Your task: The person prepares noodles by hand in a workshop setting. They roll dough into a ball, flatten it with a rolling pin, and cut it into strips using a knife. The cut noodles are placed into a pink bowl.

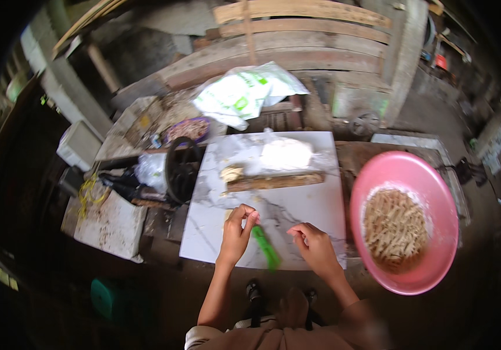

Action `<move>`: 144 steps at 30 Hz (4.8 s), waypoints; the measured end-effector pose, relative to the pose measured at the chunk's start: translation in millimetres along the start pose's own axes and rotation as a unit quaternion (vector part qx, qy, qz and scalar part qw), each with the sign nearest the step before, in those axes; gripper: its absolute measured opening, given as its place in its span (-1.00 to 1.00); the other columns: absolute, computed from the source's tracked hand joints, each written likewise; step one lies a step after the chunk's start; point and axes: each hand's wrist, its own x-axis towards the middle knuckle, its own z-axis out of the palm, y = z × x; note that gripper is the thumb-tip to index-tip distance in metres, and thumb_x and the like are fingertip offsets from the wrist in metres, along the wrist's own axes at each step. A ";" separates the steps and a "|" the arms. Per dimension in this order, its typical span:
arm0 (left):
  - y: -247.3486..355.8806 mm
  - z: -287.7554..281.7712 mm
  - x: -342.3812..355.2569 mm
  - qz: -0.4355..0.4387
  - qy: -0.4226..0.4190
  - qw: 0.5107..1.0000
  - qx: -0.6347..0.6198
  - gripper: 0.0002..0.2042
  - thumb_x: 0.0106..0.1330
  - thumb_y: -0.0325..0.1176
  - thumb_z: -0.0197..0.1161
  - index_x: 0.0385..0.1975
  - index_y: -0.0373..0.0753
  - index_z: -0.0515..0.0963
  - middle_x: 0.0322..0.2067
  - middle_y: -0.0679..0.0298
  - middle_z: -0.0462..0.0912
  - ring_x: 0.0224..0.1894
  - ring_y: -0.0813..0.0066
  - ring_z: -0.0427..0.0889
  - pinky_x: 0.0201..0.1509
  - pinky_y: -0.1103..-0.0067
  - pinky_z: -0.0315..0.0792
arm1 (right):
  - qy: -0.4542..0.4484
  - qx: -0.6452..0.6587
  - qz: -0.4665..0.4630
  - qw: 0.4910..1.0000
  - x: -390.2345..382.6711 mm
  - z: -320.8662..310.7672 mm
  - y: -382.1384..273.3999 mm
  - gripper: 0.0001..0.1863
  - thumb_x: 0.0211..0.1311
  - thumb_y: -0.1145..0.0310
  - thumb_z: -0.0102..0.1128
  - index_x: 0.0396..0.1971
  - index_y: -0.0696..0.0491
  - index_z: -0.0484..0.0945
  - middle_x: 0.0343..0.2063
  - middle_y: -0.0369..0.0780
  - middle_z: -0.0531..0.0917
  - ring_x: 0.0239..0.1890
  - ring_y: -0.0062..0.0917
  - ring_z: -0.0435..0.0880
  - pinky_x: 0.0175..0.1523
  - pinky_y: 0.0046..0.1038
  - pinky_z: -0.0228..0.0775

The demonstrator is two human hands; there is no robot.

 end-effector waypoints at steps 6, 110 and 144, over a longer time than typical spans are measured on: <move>-104.9 -79.2 -19.5 -0.002 0.073 0.993 0.090 -0.89 0.22 -0.49 0.21 -0.28 -0.27 0.49 -0.38 0.20 0.59 -0.34 0.35 0.55 -0.18 0.47 0.39 | -0.067 -0.018 -0.034 0.997 52.8 120.5 19.4 -0.89 0.13 0.53 0.07 -0.35 0.07 0.55 -0.44 -0.14 0.56 -0.37 -0.24 0.53 -0.24 -0.27 0.38; -166.5 -71.9 16.7 0.063 -0.015 0.979 0.194 -0.81 0.17 -0.47 0.16 -0.20 -0.24 0.50 -0.33 0.13 0.53 -0.24 0.09 0.49 -0.11 0.29 0.38 | -0.015 -0.218 -0.004 0.976 94.2 223.7 43.9 -0.82 -0.05 0.41 0.31 -0.37 -0.03 0.58 -0.23 -0.22 0.49 -0.01 -0.23 0.34 0.01 -0.12 0.22; 15.0 -43.1 64.3 0.183 -0.062 0.981 -0.029 -0.82 0.14 -0.59 0.23 -0.29 -0.21 0.66 -0.42 0.30 0.59 -0.36 0.53 0.53 -0.20 0.61 0.42 | 0.210 -0.112 -0.063 0.969 42.8 -26.3 -58.6 -0.86 0.01 0.60 0.24 -0.39 0.12 0.54 -0.43 -0.21 0.56 -0.36 -0.41 0.47 -0.24 -0.39 0.35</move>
